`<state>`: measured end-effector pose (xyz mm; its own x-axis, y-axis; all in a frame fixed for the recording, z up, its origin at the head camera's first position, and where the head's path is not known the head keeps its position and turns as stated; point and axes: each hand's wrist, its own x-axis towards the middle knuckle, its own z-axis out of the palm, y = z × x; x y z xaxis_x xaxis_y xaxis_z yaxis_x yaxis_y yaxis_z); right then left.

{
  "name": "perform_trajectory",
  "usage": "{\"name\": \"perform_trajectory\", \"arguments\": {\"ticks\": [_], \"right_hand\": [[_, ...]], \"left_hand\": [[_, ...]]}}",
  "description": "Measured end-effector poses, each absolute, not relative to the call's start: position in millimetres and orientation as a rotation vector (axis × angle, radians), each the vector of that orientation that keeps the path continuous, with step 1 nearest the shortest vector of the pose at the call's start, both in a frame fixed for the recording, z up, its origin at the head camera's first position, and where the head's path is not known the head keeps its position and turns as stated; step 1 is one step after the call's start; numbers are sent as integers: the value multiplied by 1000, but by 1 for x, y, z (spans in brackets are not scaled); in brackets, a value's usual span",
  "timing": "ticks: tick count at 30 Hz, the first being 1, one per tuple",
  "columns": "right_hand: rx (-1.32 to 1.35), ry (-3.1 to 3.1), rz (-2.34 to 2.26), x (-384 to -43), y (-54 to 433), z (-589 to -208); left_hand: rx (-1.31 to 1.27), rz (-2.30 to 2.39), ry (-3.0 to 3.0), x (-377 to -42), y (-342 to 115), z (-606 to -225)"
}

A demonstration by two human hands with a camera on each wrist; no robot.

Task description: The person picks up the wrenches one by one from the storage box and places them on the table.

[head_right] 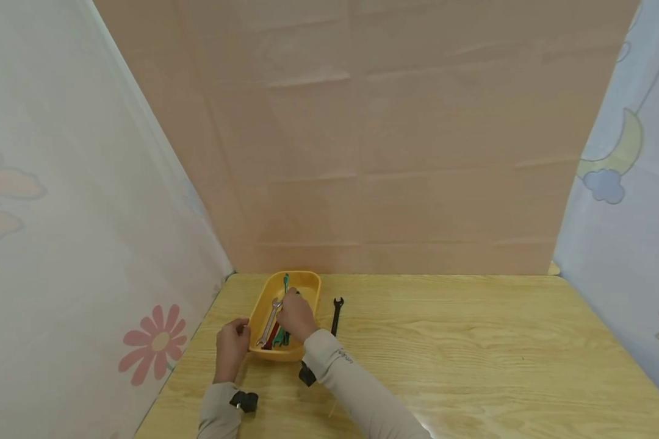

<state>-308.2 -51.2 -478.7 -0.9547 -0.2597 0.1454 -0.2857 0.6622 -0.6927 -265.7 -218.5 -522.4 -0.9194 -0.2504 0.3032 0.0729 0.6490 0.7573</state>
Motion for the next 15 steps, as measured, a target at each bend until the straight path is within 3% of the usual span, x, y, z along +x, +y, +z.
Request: {"name": "perform_trajectory", "arguments": {"ticks": [15], "right_hand": [[459, -2820, 1235, -304, -44, -470]], "left_hand": [[154, -1204, -2491, -265, -218, -522]]}}
